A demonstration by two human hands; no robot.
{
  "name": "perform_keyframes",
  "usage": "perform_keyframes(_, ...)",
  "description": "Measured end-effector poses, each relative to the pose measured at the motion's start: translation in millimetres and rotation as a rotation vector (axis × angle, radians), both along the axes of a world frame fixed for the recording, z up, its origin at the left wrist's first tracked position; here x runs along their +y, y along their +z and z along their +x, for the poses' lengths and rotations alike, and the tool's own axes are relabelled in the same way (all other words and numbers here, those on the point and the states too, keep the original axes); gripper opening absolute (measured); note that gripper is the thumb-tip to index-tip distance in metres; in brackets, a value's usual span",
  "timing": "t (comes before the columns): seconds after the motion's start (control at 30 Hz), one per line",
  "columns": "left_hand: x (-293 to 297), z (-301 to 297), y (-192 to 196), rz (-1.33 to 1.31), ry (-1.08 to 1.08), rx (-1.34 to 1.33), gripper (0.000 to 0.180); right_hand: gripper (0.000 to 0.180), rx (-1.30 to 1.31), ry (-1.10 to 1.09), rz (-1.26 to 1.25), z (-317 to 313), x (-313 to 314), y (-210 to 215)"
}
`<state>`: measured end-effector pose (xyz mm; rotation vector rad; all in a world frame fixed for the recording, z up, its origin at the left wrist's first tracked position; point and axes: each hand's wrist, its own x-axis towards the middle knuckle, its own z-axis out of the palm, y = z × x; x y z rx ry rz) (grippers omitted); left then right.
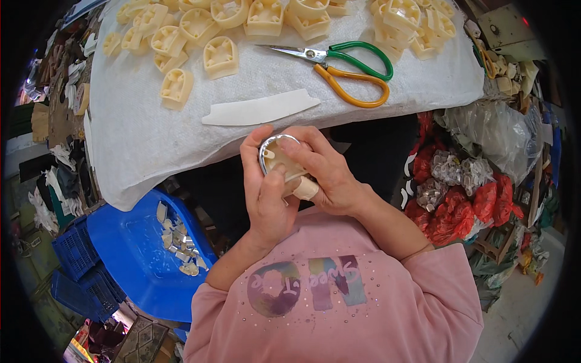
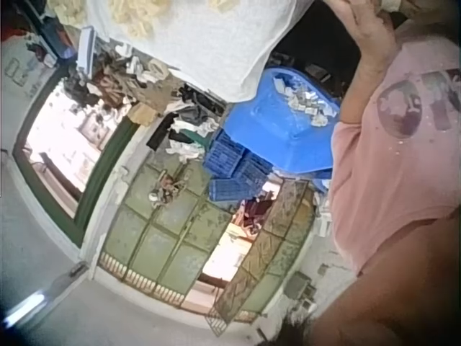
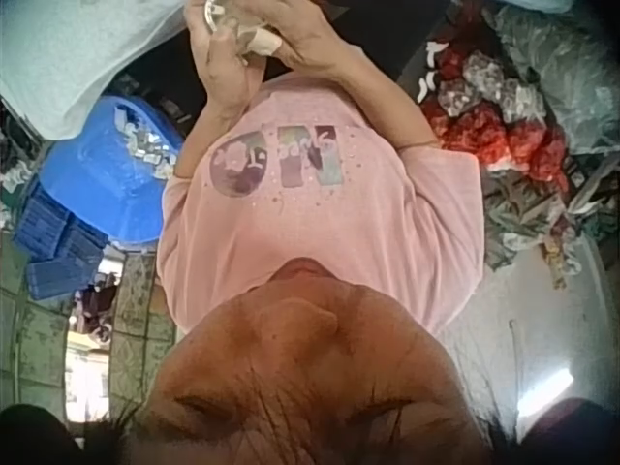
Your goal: Trimming and assembling small plastic shoe components using scissors and adhesive tape.
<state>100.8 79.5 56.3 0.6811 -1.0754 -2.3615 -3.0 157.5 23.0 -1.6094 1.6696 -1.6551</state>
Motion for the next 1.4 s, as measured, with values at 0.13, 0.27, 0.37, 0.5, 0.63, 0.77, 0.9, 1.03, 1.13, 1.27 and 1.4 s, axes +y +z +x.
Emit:
perform_keyframes(0.13,-9.1,-7.8,3.1,0.164,0.023,0.042,0.05,0.057,-0.103,0.046,-0.005,-5.9,-2.7,5.7)
perform_keyframes(0.27,-22.4,-1.7,-10.4,0.268,-0.106,0.396,0.056,0.056,-0.639,0.148,0.185,-17.5,5.8,24.6)
perform_keyframes(0.37,-21.1,-3.2,1.2,-0.147,-0.066,0.079,0.057,0.052,-0.079,-0.165,0.215,-29.4,7.7,38.0)
perform_keyframes(0.5,-23.7,5.5,-10.5,-1.045,-0.154,-0.014,0.082,0.043,-0.038,-0.013,0.445,-29.7,-4.1,64.9)
perform_keyframes(0.63,-31.4,1.9,2.4,-1.218,-0.125,-0.157,0.079,0.035,-0.606,0.023,0.258,-22.4,-0.6,40.9)
perform_keyframes(0.77,-26.4,2.3,8.4,-0.646,-0.086,-0.124,0.063,0.028,-0.641,-0.027,-0.009,-5.6,-2.5,30.8)
perform_keyframes(0.9,-42.3,8.9,18.6,-0.929,-0.17,-0.223,0.064,0.034,-0.728,0.015,0.081,-16.4,-3.7,35.1)
perform_keyframes(1.03,-39.1,3.4,33.4,-1.377,-0.063,-0.247,0.063,0.024,-0.935,0.166,0.332,-39.9,-5.9,34.3)
perform_keyframes(1.13,-39.5,4.5,32.3,-1.374,-0.115,-0.191,0.061,0.019,-0.987,0.249,0.317,-44.5,-8.9,38.8)
perform_keyframes(1.27,-38.8,3.5,36.4,-1.414,-0.152,-0.167,0.06,0.013,-0.905,0.304,0.411,-51.3,-3.0,46.2)
perform_keyframes(1.4,-38.6,4.1,34.1,-1.424,-0.161,-0.147,0.059,0.013,-0.458,0.183,0.344,-42.0,-4.4,42.4)
